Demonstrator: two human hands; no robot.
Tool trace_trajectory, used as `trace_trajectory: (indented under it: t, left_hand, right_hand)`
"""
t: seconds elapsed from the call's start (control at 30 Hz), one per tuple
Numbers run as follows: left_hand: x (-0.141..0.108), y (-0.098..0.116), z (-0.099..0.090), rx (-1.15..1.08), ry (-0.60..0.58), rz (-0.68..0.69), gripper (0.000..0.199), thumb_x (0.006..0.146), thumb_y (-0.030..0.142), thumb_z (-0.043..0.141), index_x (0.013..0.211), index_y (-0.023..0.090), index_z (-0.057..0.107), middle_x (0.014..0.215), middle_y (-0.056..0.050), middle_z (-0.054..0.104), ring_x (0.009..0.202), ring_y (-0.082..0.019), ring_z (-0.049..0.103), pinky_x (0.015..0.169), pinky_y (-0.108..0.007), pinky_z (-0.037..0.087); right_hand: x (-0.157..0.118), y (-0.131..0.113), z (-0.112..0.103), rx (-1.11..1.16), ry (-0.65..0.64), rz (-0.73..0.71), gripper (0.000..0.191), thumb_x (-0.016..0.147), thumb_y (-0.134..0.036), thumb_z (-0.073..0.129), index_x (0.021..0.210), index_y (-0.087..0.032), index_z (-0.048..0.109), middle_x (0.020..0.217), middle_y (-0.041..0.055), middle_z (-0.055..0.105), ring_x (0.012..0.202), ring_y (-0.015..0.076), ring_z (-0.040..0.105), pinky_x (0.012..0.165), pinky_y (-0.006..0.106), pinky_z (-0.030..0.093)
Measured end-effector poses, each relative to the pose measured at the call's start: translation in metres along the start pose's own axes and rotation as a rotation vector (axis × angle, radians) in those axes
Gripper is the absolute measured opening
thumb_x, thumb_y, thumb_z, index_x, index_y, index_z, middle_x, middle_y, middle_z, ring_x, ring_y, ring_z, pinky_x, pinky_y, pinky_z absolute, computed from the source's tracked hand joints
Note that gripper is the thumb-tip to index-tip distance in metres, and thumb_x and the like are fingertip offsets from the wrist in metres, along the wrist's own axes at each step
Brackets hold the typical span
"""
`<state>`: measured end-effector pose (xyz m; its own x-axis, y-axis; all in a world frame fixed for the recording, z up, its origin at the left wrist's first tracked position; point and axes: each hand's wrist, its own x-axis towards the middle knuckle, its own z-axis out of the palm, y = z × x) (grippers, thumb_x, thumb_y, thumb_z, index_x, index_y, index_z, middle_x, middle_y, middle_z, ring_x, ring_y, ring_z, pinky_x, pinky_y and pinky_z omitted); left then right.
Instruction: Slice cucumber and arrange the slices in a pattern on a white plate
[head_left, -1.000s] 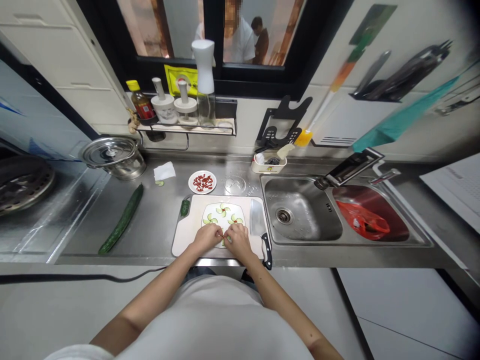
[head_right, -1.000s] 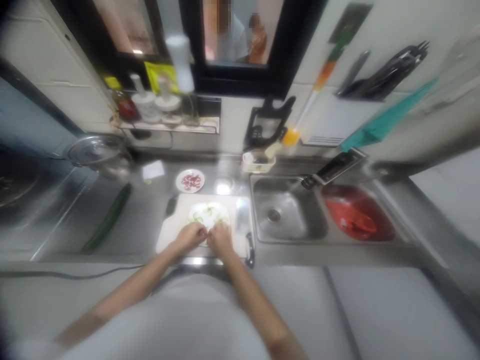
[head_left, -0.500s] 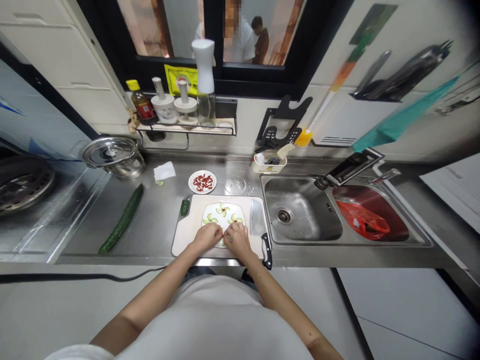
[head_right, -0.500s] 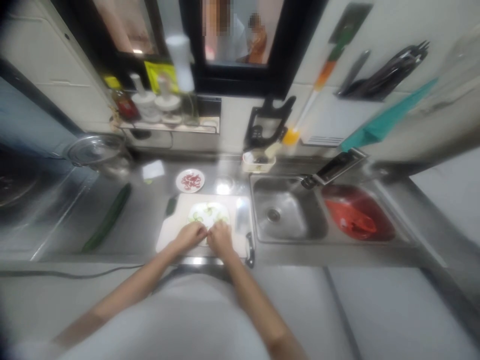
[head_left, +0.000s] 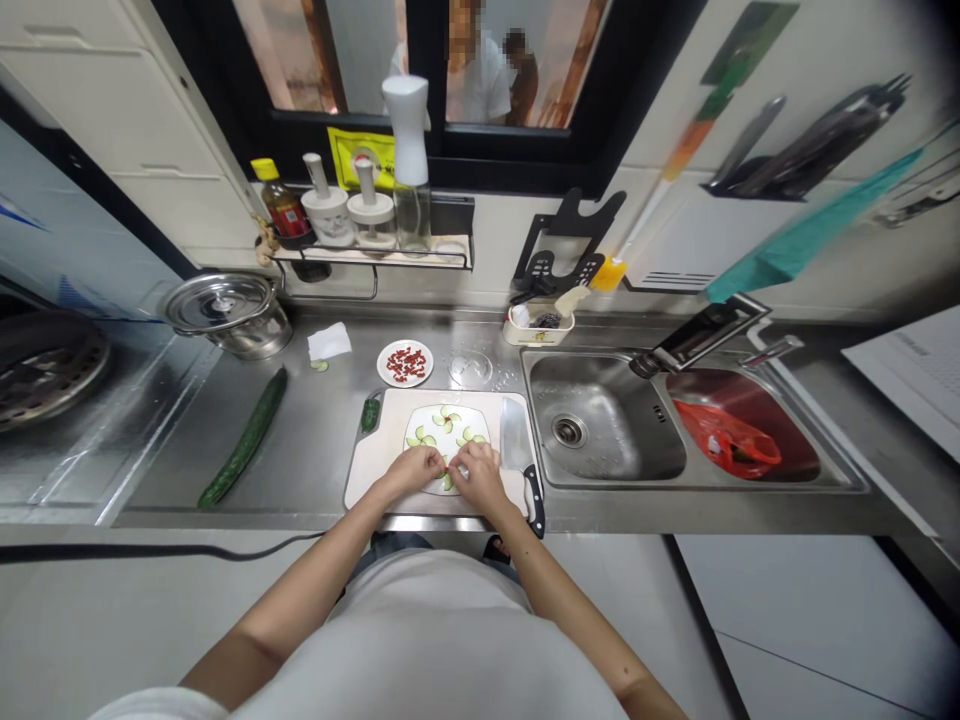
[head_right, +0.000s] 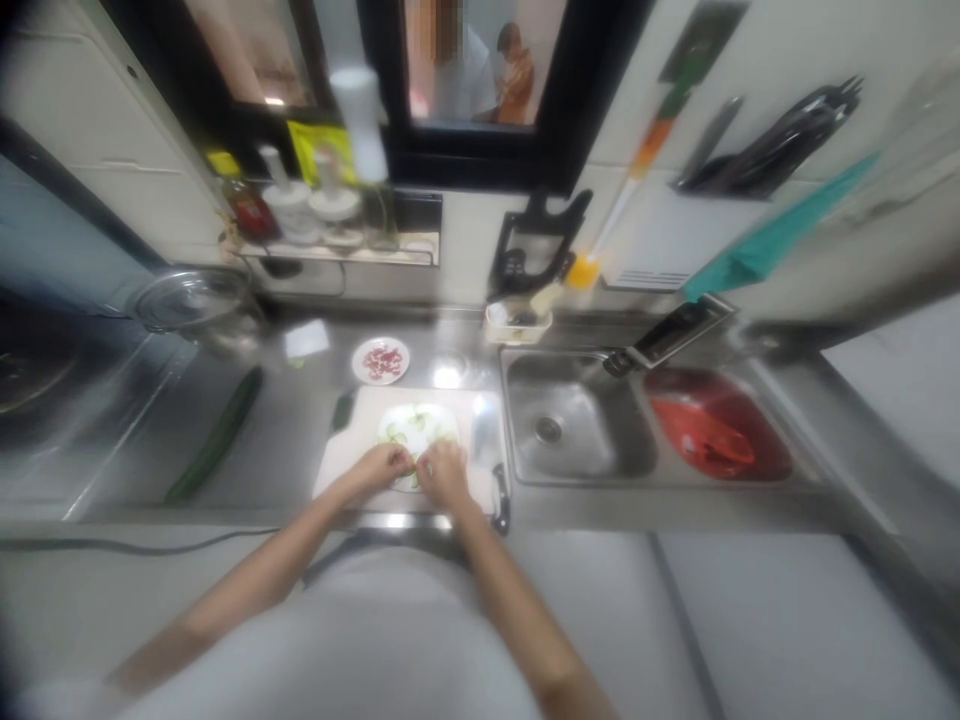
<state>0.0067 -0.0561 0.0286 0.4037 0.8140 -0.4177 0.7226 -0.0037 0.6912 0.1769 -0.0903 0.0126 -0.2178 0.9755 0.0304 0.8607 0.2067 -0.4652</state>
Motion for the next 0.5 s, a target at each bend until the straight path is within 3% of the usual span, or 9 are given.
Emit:
trace_trajectory:
  t: [0.2,0.5]
  left_hand:
    - [-0.007,0.014,0.001,0.183,0.037,-0.02,0.021,0.081,0.029,0.048,0.072,0.017,0.064,0.069,-0.002,0.065,0.064,-0.014,0.055,0.057,-0.023,0.031]
    - [-0.01,0.028,0.001,0.343,0.075,-0.047,0.023,0.081,0.025,0.046,0.071,0.018,0.066,0.073,-0.005,0.068,0.07,-0.017,0.059,0.064,-0.025,0.035]
  right_hand:
    - [-0.002,0.002,0.007,-0.035,-0.028,-0.011,0.016,0.086,-0.027,0.054,0.079,-0.02,0.066,0.1,0.0058,0.055,0.1,0.0218,0.04,0.083,0.034,0.026]
    - [-0.004,0.004,0.009,-0.054,-0.036,-0.018,0.017,0.087,-0.027,0.053,0.082,-0.019,0.067,0.103,0.0081,0.057,0.098,0.0219,0.04,0.084,0.036,0.026]
